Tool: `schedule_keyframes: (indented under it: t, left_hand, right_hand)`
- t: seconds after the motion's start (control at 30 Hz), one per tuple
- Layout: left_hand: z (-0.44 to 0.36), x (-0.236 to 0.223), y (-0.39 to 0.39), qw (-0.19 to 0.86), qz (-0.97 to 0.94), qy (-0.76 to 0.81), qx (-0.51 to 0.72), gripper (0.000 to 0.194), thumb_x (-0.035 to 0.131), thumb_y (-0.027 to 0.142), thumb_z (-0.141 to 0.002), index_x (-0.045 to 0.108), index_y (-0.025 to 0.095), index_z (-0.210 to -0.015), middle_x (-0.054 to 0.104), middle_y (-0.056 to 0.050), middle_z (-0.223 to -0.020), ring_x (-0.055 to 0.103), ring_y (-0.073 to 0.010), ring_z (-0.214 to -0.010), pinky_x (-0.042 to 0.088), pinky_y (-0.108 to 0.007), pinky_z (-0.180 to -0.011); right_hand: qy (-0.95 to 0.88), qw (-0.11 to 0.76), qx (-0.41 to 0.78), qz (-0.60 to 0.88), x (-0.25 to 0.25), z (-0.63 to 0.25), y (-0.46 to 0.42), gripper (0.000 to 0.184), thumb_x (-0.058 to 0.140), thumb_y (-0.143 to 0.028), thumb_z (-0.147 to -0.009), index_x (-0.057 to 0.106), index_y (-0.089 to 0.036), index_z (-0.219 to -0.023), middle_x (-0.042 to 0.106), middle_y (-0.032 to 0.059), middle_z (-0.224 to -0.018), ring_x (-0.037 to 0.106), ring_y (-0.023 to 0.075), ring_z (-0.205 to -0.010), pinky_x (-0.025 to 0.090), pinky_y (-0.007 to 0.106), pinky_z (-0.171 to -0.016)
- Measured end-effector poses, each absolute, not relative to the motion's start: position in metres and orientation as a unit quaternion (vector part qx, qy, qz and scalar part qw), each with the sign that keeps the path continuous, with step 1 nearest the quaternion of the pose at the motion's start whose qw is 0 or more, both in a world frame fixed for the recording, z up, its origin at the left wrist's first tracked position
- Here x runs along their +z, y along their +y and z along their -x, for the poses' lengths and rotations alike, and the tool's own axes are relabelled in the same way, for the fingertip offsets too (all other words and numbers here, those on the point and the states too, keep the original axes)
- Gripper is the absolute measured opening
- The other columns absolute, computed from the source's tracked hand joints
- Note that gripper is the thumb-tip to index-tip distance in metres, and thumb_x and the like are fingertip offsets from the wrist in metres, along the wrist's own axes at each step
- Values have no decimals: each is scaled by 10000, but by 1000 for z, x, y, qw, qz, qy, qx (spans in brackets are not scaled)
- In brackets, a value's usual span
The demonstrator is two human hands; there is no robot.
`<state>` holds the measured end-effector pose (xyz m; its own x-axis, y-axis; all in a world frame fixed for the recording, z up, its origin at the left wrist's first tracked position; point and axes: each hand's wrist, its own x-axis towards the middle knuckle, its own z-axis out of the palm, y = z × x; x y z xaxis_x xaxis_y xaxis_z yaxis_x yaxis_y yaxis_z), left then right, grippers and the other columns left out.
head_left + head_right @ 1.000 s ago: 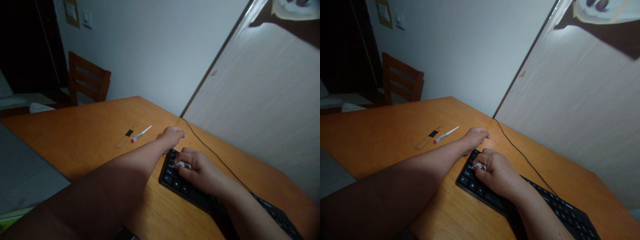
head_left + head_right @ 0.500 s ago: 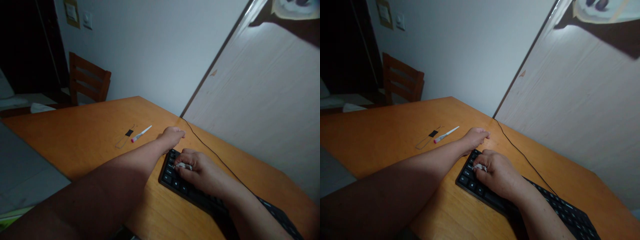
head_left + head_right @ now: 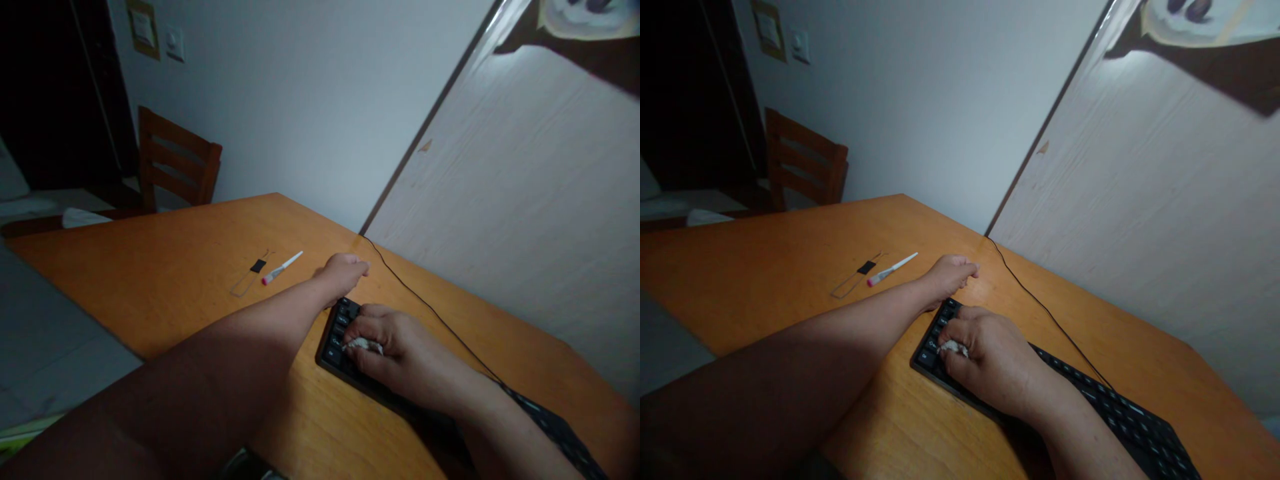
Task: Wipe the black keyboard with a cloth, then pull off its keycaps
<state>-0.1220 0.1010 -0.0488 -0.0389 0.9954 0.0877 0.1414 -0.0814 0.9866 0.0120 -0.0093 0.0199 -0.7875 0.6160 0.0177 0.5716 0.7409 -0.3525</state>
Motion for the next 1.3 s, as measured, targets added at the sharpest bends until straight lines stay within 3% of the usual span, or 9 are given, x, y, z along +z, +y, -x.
schedule_keyframes:
  t: [0.23, 0.37, 0.47, 0.83, 1.3]
  left_hand:
    - [122, -49, 103, 430, -541, 523, 499, 332, 568, 484, -763, 672, 169, -775, 506, 10, -540, 425, -124, -505, 311, -241, -491]
    - [121, -51, 104, 422, -552, 519, 497, 331, 564, 484, -760, 669, 171, -769, 518, 11, -551, 453, -128, -526, 338, -239, -515]
    - [122, -54, 105, 415, -568, 512, 493, 343, 559, 493, -766, 670, 169, -782, 515, 14, -558, 450, -125, -530, 334, -238, -512]
    - [126, -55, 105, 419, -590, 501, 475, 349, 543, 504, -786, 646, 171, -802, 496, 33, -564, 394, -99, -471, 257, -227, -453]
    - [123, -44, 96, 424, -593, 491, 477, 270, 551, 420, -801, 605, 164, -736, 446, 47, -502, 368, -90, -454, 282, -218, -471]
  right_hand:
    - [-919, 62, 186, 341, 21, -16, -8, 117, 573, -124, -811, 646, -216, -813, 619, 6, -812, 543, 140, -708, 384, 258, -627]
    - [-874, 122, 213, 420, 28, -41, 6, 90, 548, -269, -895, 612, -220, -936, 598, -10, -744, 526, 134, -646, 371, 243, -561]
    - [-863, 129, 203, 445, 26, -47, 9, 108, 525, -306, -917, 582, -214, -911, 580, -18, -700, 510, 129, -608, 346, 242, -531]
    - [-899, 34, 119, 420, 25, -32, 4, 79, 561, -142, -790, 611, -204, -794, 631, 11, -757, 527, 140, -659, 330, 248, -575]
    - [-864, 37, 159, 476, 22, -82, -9, 87, 577, -143, -783, 622, -211, -815, 643, 6, -746, 554, 152, -658, 345, 247, -549]
